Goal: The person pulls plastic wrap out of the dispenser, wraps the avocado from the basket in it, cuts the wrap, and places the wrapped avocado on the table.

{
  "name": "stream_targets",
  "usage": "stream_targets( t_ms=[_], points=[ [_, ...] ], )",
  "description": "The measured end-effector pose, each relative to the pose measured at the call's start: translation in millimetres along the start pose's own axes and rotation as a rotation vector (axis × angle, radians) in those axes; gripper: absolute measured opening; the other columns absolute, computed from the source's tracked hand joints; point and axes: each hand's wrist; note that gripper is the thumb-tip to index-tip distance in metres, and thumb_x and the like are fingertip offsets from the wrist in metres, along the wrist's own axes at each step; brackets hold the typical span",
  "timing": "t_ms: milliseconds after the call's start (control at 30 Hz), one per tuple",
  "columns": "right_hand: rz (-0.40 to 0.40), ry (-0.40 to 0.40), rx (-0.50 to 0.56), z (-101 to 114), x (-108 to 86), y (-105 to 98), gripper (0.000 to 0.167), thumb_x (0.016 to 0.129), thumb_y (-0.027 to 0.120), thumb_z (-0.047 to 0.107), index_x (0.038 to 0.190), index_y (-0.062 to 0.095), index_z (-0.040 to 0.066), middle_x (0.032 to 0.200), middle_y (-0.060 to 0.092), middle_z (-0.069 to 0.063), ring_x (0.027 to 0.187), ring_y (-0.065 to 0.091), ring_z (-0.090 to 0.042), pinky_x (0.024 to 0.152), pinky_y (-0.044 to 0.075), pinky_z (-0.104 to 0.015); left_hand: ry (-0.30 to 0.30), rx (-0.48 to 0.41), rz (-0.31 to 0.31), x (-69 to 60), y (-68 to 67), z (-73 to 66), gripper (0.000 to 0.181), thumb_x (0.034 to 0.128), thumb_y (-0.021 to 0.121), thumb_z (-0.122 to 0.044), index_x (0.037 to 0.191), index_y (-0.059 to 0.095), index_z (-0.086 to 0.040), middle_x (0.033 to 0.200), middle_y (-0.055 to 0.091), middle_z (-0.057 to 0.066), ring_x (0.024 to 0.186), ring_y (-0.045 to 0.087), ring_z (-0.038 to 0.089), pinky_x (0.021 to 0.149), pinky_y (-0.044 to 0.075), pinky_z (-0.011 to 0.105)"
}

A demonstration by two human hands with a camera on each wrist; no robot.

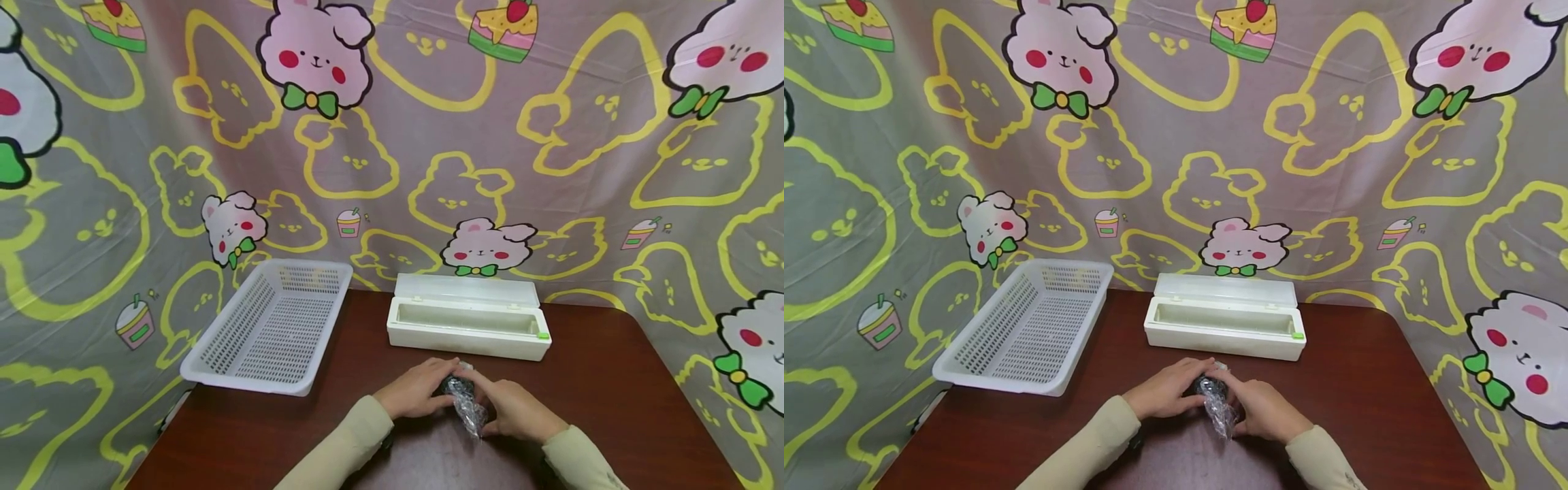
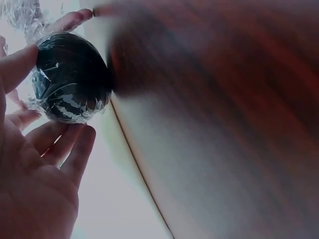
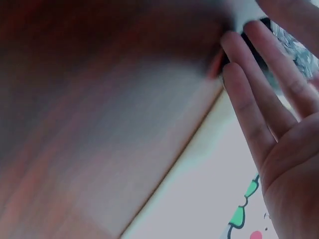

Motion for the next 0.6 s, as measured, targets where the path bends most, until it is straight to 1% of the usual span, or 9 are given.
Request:
stream_targets(
  t_ms=[33,67,133,233,300,367,467,500,600],
  points=[
    [-0.004,-0.005,-0.02,0.8,0.1,1.6,0.107,0.067,0.096,0.009,0.157,0.037,0.021,0.085,0.061,0.02,0.072,0.055,0.004,0.066,0.05,-0.022,-0.003,0.003,0.001,0.0,0.1,0.1,0.072,0.1042,0.062,-0.04,0.164,0.03,-0.014,0.159,0.047,0.005,0.146,0.045,0.018,0.116,0.044,0.037],
    [-0.005,0.0,-0.028,1.4,0.8,2.6,0.105,0.069,0.095,0.008,0.156,0.039,0.021,0.084,0.059,0.021,0.069,0.051,0.004,0.064,0.047,-0.02,-0.007,0.009,0.006,-0.1,0.1,0.3,0.075,0.104,0.062,-0.04,0.164,0.028,-0.012,0.158,0.047,0.004,0.145,0.046,0.018,0.115,0.045,0.037],
    [-0.022,-0.004,-0.033,1.3,2.3,4.2,0.097,0.071,0.092,0.007,0.154,0.043,0.021,0.081,0.056,0.022,0.066,0.047,0.005,0.062,0.043,-0.018,0.003,0.008,0.01,0.1,-0.5,0.3,0.075,0.1037,0.063,-0.039,0.164,0.028,-0.012,0.159,0.047,0.004,0.146,0.044,0.018,0.116,0.044,0.037],
    [-0.053,-0.004,-0.003,0.1,4.6,4.7,0.083,0.076,0.088,0.005,0.149,0.051,0.022,0.078,0.058,0.02,0.063,0.047,0.004,0.058,0.043,-0.017,0.021,0.008,0.009,0.1,-1.1,0.8,0.077,0.1028,0.064,-0.039,0.164,0.027,-0.012,0.159,0.046,0.002,0.147,0.043,0.017,0.116,0.043,0.036],
    [-0.068,0.003,0.015,-0.5,5.6,4.5,0.075,0.079,0.086,0.006,0.146,0.056,0.022,0.085,0.065,0.017,0.068,0.051,0.004,0.06,0.045,-0.018,0.031,0.001,0.009,-0.1,-1.3,1.4,0.08,0.1007,0.068,-0.04,0.164,0.027,-0.012,0.16,0.045,0.001,0.148,0.042,0.016,0.117,0.042,0.036],
    [-0.078,0.01,0.029,-1.3,6.0,4.4,0.069,0.082,0.084,0.006,0.144,0.059,0.022,0.095,0.072,0.01,0.073,0.055,0.004,0.062,0.047,-0.019,0.043,-0.002,0.004,-0.2,-1.4,1.7,0.085,0.0969,0.072,-0.044,0.164,0.029,-0.015,0.161,0.044,-0.002,0.148,0.041,0.015,0.117,0.042,0.035],
    [-0.101,0.022,0.032,-2.0,6.0,4.7,0.062,0.084,0.082,0.007,0.141,0.062,0.023,0.112,0.075,0.004,0.081,0.059,0.004,0.068,0.051,-0.022,0.049,-0.018,-0.007,-0.2,-1.2,1.0,0.089,0.0917,0.075,-0.052,0.163,0.032,-0.02,0.161,0.044,-0.005,0.148,0.042,0.013,0.117,0.043,0.036],
    [-0.111,0.023,0.034,-2.1,6.1,4.7,0.06,0.085,0.082,0.008,0.14,0.063,0.023,0.113,0.075,0.005,0.082,0.06,0.004,0.069,0.052,-0.023,0.046,-0.023,-0.013,0.1,-1.1,0.4,0.09,0.0909,0.075,-0.055,0.162,0.033,-0.02,0.161,0.045,-0.005,0.147,0.042,0.013,0.117,0.043,0.036],
    [-0.138,0.045,0.069,-1.7,6.4,4.8,0.054,0.089,0.08,0.01,0.139,0.063,0.023,0.1,0.075,0.01,0.079,0.061,0.004,0.068,0.053,-0.024,0.015,-0.043,-0.028,1.1,-0.6,-1.4,0.088,0.0927,0.07,-0.058,0.162,0.035,-0.018,0.157,0.048,-0.006,0.145,0.044,0.012,0.115,0.044,0.036]
  ],
)
Point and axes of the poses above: each hand's wrist, its own x-axis towards the middle knuckle, its own y-axis out of the palm, z = x × y
